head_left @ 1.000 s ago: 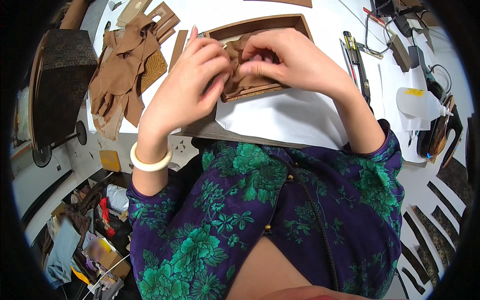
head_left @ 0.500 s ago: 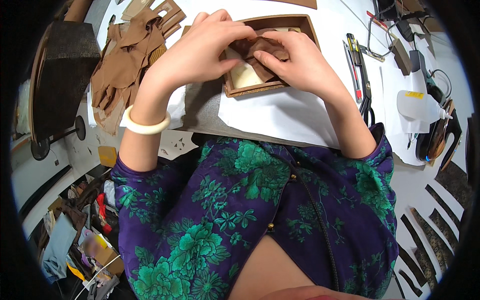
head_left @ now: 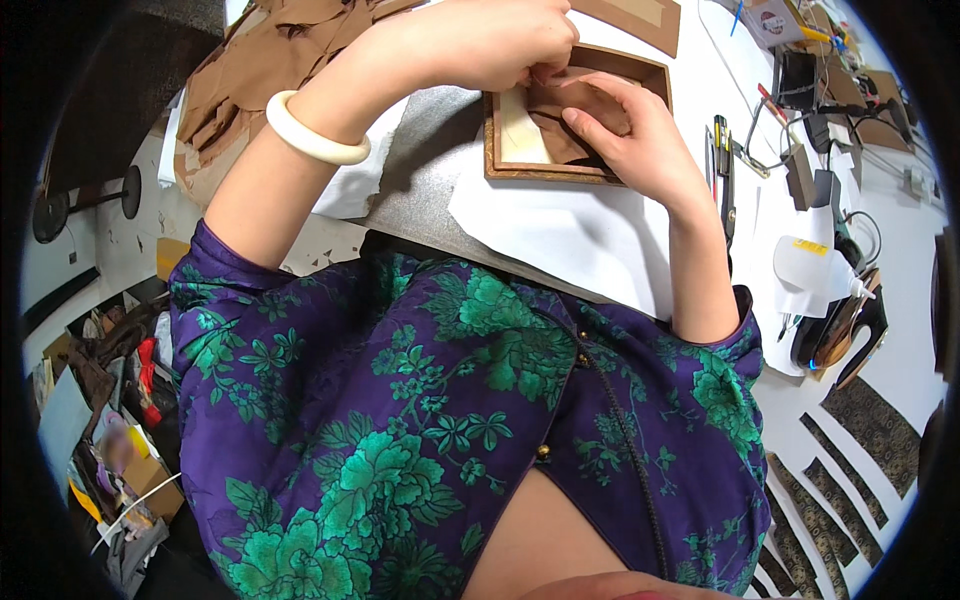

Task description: The person arranges brown leather pieces inside a rectangular wooden box, folding and tucking them to fit the interior. They then use a yellow utility knife to trim excess leather along the box edges. The person continues to adjust and press the leather into place.

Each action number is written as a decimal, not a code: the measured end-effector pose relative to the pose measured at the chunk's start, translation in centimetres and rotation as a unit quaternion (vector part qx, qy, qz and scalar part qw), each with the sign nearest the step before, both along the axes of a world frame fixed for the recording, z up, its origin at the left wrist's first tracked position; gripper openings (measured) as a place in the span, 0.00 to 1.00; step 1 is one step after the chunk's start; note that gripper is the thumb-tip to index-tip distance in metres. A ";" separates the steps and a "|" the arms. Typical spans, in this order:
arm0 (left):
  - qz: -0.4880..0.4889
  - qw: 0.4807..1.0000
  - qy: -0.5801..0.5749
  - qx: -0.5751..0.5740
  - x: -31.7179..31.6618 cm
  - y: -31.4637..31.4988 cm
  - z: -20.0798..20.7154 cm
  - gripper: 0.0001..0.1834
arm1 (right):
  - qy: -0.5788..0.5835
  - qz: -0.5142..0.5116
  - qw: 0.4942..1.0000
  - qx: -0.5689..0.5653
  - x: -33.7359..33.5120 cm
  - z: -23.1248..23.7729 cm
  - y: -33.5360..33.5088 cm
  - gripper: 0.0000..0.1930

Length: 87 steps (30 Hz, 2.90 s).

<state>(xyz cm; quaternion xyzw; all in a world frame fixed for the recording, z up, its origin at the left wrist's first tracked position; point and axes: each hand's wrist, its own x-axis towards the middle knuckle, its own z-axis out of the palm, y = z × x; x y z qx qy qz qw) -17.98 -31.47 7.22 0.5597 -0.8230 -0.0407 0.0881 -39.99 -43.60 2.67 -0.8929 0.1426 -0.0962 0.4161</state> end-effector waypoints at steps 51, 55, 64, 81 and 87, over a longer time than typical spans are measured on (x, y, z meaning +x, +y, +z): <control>0.085 0.994 0.031 -0.059 -3.7 7.0 -0.7 0.36 | -0.032 0.154 0.949 -0.274 6.0 1.3 -1.2 0.07; 0.069 0.995 0.041 -0.062 -3.7 6.8 -1.1 0.35 | -0.022 0.158 0.945 -0.286 6.2 1.5 -1.4 0.09; 0.068 0.995 0.024 -0.068 -4.0 6.8 -1.4 0.33 | -0.041 0.154 0.944 -0.290 5.4 1.1 -2.0 0.07; 0.080 0.995 0.034 -0.053 -4.9 7.2 -2.3 0.34 | -0.046 0.134 0.908 -0.394 5.8 -0.1 -1.4 0.09; 0.083 0.996 0.016 -0.037 -5.3 7.0 -2.4 0.36 | -0.046 0.129 0.900 -0.415 5.7 -0.2 -1.3 0.09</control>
